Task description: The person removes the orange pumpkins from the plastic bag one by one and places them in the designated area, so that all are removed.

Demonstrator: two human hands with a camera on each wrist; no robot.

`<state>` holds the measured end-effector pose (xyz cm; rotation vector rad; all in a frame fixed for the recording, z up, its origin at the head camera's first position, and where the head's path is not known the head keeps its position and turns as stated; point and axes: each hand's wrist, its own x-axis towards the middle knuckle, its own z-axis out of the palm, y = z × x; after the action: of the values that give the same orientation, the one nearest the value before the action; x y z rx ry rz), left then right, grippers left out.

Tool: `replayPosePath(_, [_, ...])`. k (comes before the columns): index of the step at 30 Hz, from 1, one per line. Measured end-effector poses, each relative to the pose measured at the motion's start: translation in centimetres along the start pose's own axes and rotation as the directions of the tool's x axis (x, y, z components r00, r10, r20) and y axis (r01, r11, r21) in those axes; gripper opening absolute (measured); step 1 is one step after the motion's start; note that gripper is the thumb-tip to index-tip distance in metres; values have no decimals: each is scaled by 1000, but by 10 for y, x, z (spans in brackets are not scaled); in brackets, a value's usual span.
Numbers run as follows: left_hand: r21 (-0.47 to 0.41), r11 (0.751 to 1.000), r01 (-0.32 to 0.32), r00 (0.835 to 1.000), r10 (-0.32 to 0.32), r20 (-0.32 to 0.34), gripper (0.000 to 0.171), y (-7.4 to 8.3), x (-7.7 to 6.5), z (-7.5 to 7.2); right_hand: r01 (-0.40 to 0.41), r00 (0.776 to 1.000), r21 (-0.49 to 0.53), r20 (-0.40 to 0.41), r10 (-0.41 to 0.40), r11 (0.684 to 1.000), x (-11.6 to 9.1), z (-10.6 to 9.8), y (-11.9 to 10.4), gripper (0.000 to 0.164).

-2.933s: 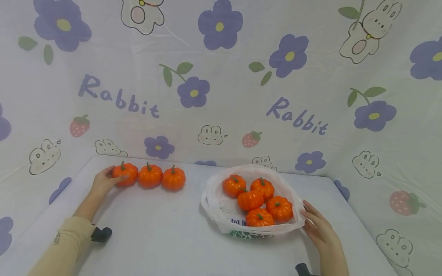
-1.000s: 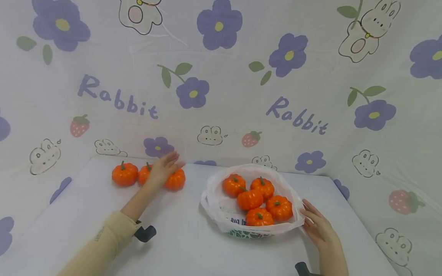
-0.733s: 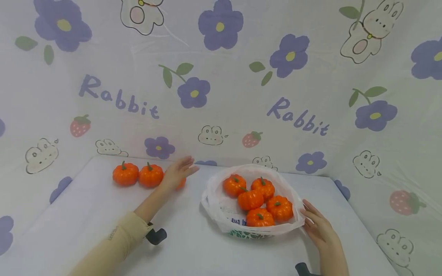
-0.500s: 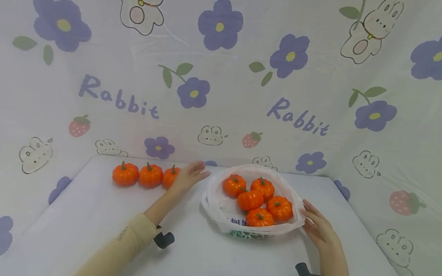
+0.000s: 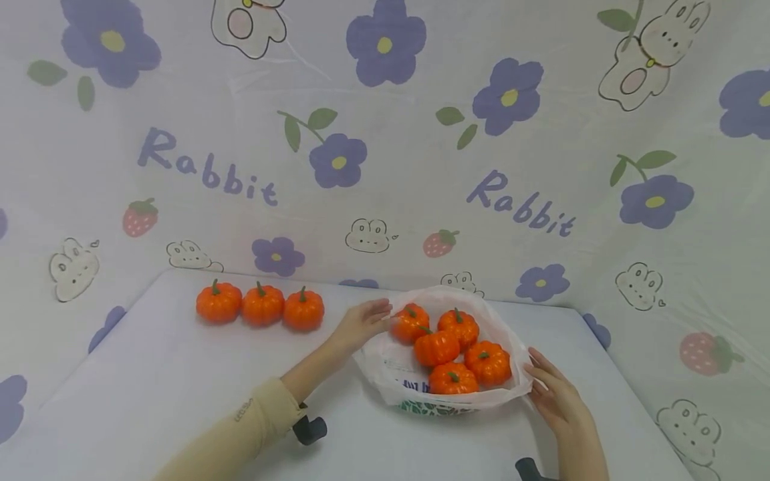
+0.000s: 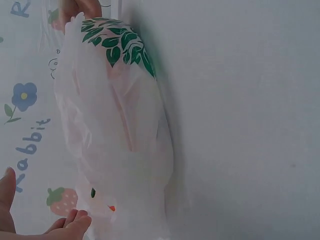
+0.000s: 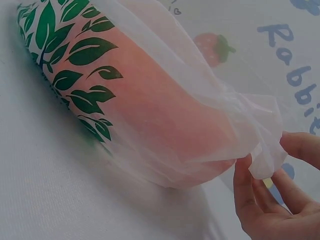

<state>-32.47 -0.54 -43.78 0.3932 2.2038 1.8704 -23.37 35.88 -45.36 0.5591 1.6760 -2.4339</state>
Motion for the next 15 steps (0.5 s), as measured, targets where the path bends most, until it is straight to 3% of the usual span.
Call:
replayPosePath(9, [-27, 999, 43, 998, -42, 45, 71, -8, 2, 24, 1, 1000, 13, 7, -1, 1000, -2, 0, -1, 32])
replayPosePath(15, [-22, 997, 76, 995, -75, 66, 70, -12, 4, 37, -10, 1000, -12, -7, 10, 1000, -2, 1, -1, 41])
